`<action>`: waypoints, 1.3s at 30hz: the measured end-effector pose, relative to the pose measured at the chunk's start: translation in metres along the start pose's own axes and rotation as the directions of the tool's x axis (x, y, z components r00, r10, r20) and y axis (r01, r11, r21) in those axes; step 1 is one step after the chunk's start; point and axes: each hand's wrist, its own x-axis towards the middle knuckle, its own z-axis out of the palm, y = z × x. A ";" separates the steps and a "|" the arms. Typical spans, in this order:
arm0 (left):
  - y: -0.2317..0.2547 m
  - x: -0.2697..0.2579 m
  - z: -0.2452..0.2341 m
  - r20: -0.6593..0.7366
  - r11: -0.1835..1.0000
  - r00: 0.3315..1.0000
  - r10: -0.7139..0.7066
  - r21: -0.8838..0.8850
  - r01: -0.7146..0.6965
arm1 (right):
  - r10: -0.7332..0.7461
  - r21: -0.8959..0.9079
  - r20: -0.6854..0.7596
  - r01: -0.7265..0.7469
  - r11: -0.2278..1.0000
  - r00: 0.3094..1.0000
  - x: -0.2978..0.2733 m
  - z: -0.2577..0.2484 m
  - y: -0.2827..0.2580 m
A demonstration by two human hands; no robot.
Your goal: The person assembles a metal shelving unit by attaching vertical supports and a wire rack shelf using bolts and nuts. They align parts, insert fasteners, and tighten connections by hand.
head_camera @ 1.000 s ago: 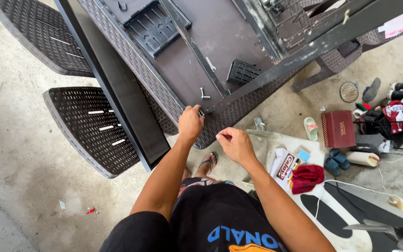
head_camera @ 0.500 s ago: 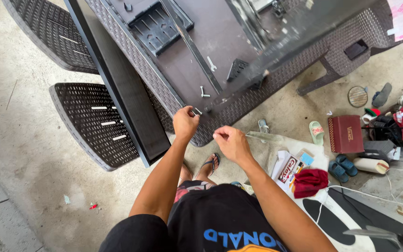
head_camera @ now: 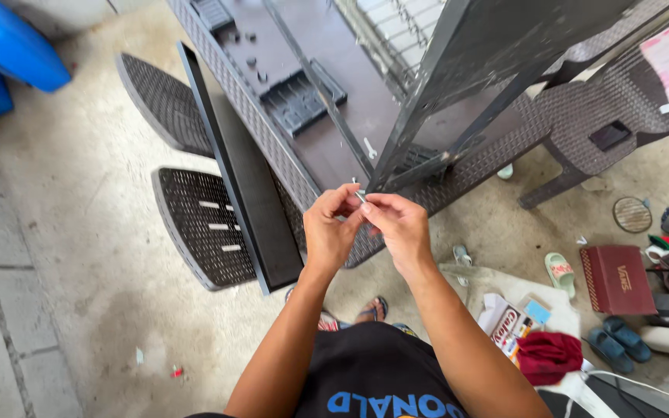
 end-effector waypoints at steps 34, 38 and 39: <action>0.099 0.101 0.019 0.412 0.576 0.911 0.010 -0.747 0.331 | -0.898 -0.777 -0.119 0.523 0.350 0.424 -0.024 0.055 -0.158; 0.105 0.103 0.018 0.412 0.560 0.911 -0.025 -0.749 0.354 | -0.900 -0.795 -0.113 0.506 0.336 0.421 -0.023 0.058 -0.159; 0.107 0.103 0.019 0.417 0.551 0.909 -0.014 -0.755 0.355 | -0.894 -0.799 -0.113 0.495 0.341 0.433 -0.023 0.057 -0.161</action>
